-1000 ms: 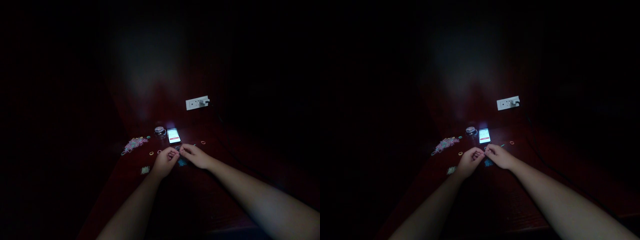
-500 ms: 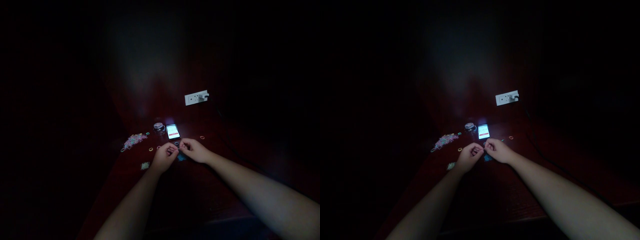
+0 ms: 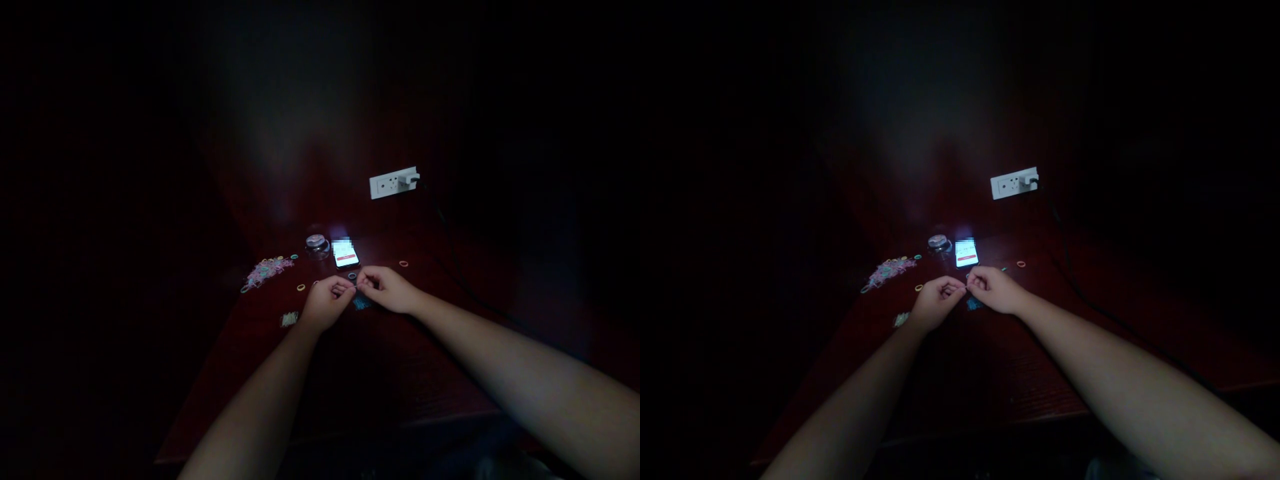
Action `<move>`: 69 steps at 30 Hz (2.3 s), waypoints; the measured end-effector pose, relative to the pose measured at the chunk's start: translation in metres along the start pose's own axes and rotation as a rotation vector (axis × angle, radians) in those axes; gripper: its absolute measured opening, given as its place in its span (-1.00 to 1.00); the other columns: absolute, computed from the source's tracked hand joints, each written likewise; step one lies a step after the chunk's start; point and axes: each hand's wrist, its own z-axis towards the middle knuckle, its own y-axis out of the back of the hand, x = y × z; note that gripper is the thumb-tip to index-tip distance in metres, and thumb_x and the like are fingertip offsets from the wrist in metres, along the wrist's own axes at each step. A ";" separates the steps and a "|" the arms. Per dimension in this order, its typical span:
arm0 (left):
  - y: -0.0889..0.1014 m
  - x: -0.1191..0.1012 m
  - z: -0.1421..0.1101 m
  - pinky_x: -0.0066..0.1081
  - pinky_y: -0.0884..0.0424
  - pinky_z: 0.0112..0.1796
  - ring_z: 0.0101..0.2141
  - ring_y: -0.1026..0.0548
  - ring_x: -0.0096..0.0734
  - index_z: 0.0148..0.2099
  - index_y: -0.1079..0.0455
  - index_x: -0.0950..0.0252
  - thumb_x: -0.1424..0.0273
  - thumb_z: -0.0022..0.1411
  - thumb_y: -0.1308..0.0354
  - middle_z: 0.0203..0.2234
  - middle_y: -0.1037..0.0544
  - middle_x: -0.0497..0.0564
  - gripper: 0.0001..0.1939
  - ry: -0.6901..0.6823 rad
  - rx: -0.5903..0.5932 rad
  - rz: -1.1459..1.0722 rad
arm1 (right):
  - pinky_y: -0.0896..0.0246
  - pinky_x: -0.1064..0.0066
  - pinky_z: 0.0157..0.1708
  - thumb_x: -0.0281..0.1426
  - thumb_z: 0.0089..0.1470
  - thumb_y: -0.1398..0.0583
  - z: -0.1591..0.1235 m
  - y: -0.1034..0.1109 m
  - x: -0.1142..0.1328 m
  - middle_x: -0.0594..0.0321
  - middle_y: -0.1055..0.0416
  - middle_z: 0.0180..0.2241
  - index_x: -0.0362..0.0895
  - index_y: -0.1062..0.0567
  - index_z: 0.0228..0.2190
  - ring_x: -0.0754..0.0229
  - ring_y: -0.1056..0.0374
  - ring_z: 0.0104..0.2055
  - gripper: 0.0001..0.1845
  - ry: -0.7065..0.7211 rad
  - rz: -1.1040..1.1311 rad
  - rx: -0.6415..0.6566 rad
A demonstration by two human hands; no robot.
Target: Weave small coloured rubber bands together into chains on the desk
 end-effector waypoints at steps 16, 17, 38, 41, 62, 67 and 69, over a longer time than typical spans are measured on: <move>0.001 -0.001 -0.001 -0.53 -0.31 -0.44 -0.44 -0.43 -0.51 -0.30 -0.43 0.33 0.34 0.13 -0.18 -0.46 -0.51 -0.01 -0.85 -0.050 -0.035 0.023 | -0.10 0.47 -0.48 -0.44 -0.01 -0.13 0.001 0.004 -0.004 0.29 -0.31 -0.51 -0.19 -0.44 -0.40 0.31 -0.18 -0.49 -0.90 0.011 -0.053 -0.063; 0.001 -0.001 -0.001 -0.53 -0.31 -0.44 -0.44 -0.43 -0.51 -0.30 -0.43 0.33 0.34 0.12 -0.19 -0.46 -0.51 -0.01 -0.85 -0.048 -0.036 0.025 | -0.10 0.47 -0.48 -0.43 0.00 -0.13 0.001 0.004 -0.004 0.29 -0.31 -0.51 -0.20 -0.43 -0.40 0.30 -0.18 -0.49 -0.90 0.013 -0.047 -0.059; 0.002 -0.002 -0.001 -0.52 -0.31 -0.44 -0.44 -0.44 -0.50 -0.31 -0.42 0.33 0.36 0.11 -0.20 -0.46 -0.51 -0.01 -0.87 -0.064 -0.012 0.045 | -0.04 0.49 -0.51 -0.43 -0.02 -0.15 0.001 0.003 -0.003 0.35 -0.21 -0.55 -0.18 -0.36 -0.46 0.33 -0.12 -0.51 -0.94 0.027 -0.005 -0.067; 0.002 -0.001 0.000 -0.51 -0.31 -0.43 -0.43 -0.43 -0.50 -0.31 -0.41 0.33 0.36 0.12 -0.20 -0.45 -0.51 -0.01 -0.86 -0.068 -0.007 0.046 | -0.05 0.49 -0.51 -0.42 -0.02 -0.16 0.001 0.003 -0.001 0.34 -0.22 -0.54 -0.18 -0.37 -0.42 0.33 -0.12 -0.51 -0.93 0.035 0.015 -0.062; 0.002 -0.002 -0.001 -0.51 -0.31 -0.43 -0.44 -0.42 -0.50 -0.30 -0.42 0.34 0.33 0.14 -0.19 -0.46 -0.50 -0.01 -0.84 -0.061 0.008 0.017 | -0.05 0.48 -0.52 -0.40 -0.02 -0.16 0.001 0.001 0.001 0.33 -0.24 -0.55 -0.20 -0.39 -0.45 0.34 -0.12 -0.53 -0.90 0.013 -0.018 -0.009; 0.001 -0.003 -0.002 -0.51 -0.30 -0.43 -0.44 -0.40 -0.50 -0.31 -0.42 0.33 0.32 0.16 -0.16 -0.46 -0.49 -0.01 -0.84 -0.052 -0.001 0.021 | -0.06 0.49 -0.51 -0.44 -0.04 -0.14 0.001 0.002 0.001 0.34 -0.24 -0.55 -0.20 -0.39 -0.44 0.34 -0.13 -0.52 -0.93 0.026 -0.039 -0.016; 0.001 -0.003 -0.002 -0.51 -0.30 -0.43 -0.44 -0.40 -0.50 -0.31 -0.42 0.33 0.33 0.16 -0.16 -0.47 -0.49 -0.02 -0.84 -0.047 -0.002 0.017 | -0.06 0.49 -0.51 -0.45 -0.05 -0.13 0.001 0.002 0.001 0.33 -0.24 -0.55 -0.21 -0.39 -0.43 0.34 -0.13 -0.52 -0.93 0.029 -0.043 -0.018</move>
